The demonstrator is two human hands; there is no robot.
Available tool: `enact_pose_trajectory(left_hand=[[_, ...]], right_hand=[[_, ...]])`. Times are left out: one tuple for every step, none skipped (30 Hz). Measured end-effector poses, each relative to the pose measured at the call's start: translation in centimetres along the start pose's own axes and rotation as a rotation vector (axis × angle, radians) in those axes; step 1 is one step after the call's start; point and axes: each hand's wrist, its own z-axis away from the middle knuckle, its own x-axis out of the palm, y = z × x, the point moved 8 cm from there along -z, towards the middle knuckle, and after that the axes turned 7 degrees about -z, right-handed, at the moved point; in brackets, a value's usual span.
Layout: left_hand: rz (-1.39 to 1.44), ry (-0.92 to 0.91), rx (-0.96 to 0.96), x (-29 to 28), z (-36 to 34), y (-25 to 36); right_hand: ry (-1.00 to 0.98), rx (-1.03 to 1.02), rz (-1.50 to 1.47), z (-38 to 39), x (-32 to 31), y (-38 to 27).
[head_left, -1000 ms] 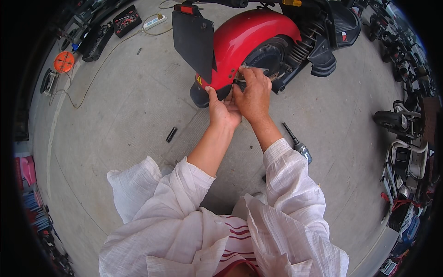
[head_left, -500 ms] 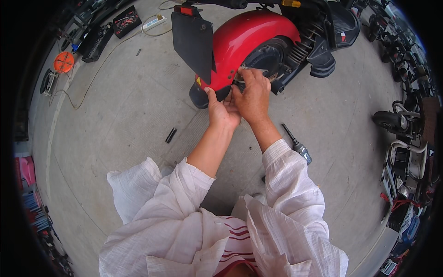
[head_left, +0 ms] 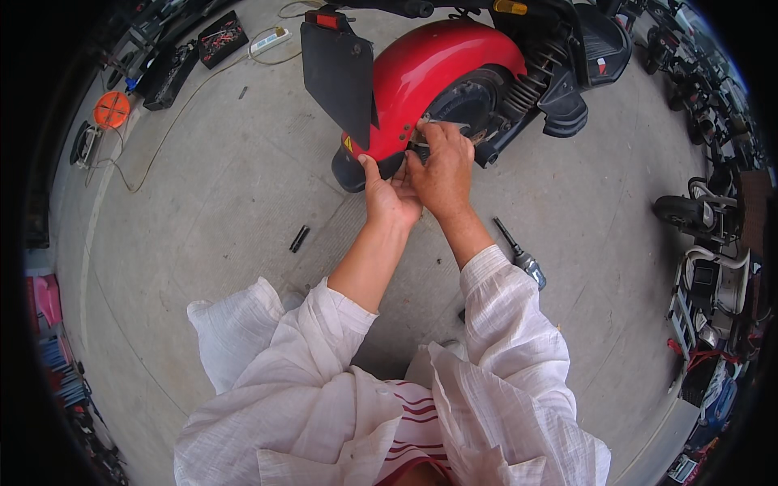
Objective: The person aligns and secures a red rear fender onto a red scooter using their hands. They repeatedly adjust the fender's position and tighten fasteners near the wheel area. The person then walks to a nearby tool cart and picks up a red toolbox.
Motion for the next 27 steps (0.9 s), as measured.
enact_pose_trajectory(left_hand=[[0.0,0.0,0.0,-0.01,-0.02,-0.02],[0.0,-0.003,0.0,0.01,-0.03,-0.04],[0.0,-0.005,0.001,0.04,0.01,-0.03],[0.0,-0.007,0.001,0.07,0.06,-0.02],[0.004,0.001,-0.006,0.04,0.1,-0.06],[0.008,0.01,-0.014,0.1,0.2,-0.08],[0.012,0.018,-0.021,0.12,0.27,-0.13],[0.008,0.002,-0.017,0.21,0.28,-0.12],[0.004,-0.013,-0.012,0.34,0.36,-0.08],[0.001,-0.029,-0.007,0.48,0.44,-0.03],[-0.006,-0.025,0.002,0.48,0.52,0.02],[-0.011,-0.019,0.009,0.64,0.74,0.07],[-0.016,-0.014,0.016,0.69,0.84,0.12],[-0.009,0.004,0.005,0.52,0.73,0.04],[-0.005,0.021,-0.004,0.47,0.69,0.03],[0.001,0.037,-0.012,0.38,0.68,0.0],[0.001,0.04,-0.017,0.36,0.7,-0.03],[0.002,0.042,-0.022,0.43,0.78,-0.04],[0.003,0.045,-0.027,0.48,0.85,-0.06],[0.002,0.043,-0.025,0.54,0.88,-0.05],[0.0,0.042,-0.022,0.56,0.91,-0.03],[-0.001,0.04,-0.019,0.59,0.93,-0.01],[0.0,0.041,-0.021,0.59,0.92,-0.02],[0.001,0.043,-0.022,0.57,0.9,-0.03],[0.002,0.044,-0.023,0.54,0.88,-0.05],[0.006,0.038,-0.022,0.57,0.86,-0.05],[0.009,0.031,-0.021,0.55,0.82,-0.05]], right_hand=[[-0.001,0.0,0.002,0.0,-0.01,0.03],[-0.001,0.002,0.002,-0.01,-0.01,0.05],[-0.002,0.003,0.001,-0.01,0.0,0.05],[-0.003,0.005,0.001,-0.01,0.01,0.05],[-0.004,0.006,-0.001,-0.01,0.01,0.03],[-0.005,0.008,-0.002,-0.02,-0.03,-0.02],[-0.006,0.009,-0.003,-0.04,-0.05,-0.04],[-0.005,0.008,-0.002,-0.03,-0.05,-0.02],[-0.004,0.007,-0.002,-0.04,-0.04,-0.04],[-0.003,0.006,-0.001,-0.05,-0.04,-0.07],[-0.004,0.007,-0.001,-0.07,-0.06,-0.08],[-0.006,0.01,0.001,-0.04,-0.02,-0.04],[-0.008,0.012,0.004,-0.02,0.03,0.0],[-0.008,0.012,0.005,-0.01,0.07,0.02],[-0.006,0.011,0.004,-0.02,0.03,-0.04],[-0.005,0.01,0.004,-0.03,-0.01,-0.08],[-0.004,0.008,0.002,-0.03,-0.02,-0.11],[-0.004,0.007,0.001,-0.04,-0.03,-0.09],[-0.004,0.006,0.001,-0.05,-0.04,-0.08],[-0.004,0.008,0.002,-0.04,-0.03,-0.03],[-0.005,0.01,0.002,-0.03,-0.01,-0.01],[-0.006,0.012,0.003,-0.03,0.0,0.02],[-0.007,0.012,0.004,-0.02,0.02,0.04],[-0.008,0.012,0.005,-0.02,0.03,0.03],[-0.008,0.012,0.006,-0.02,0.04,0.03],[-0.008,0.014,0.006,-0.01,0.02,0.04],[-0.008,0.015,0.007,-0.02,0.0,-0.01]])
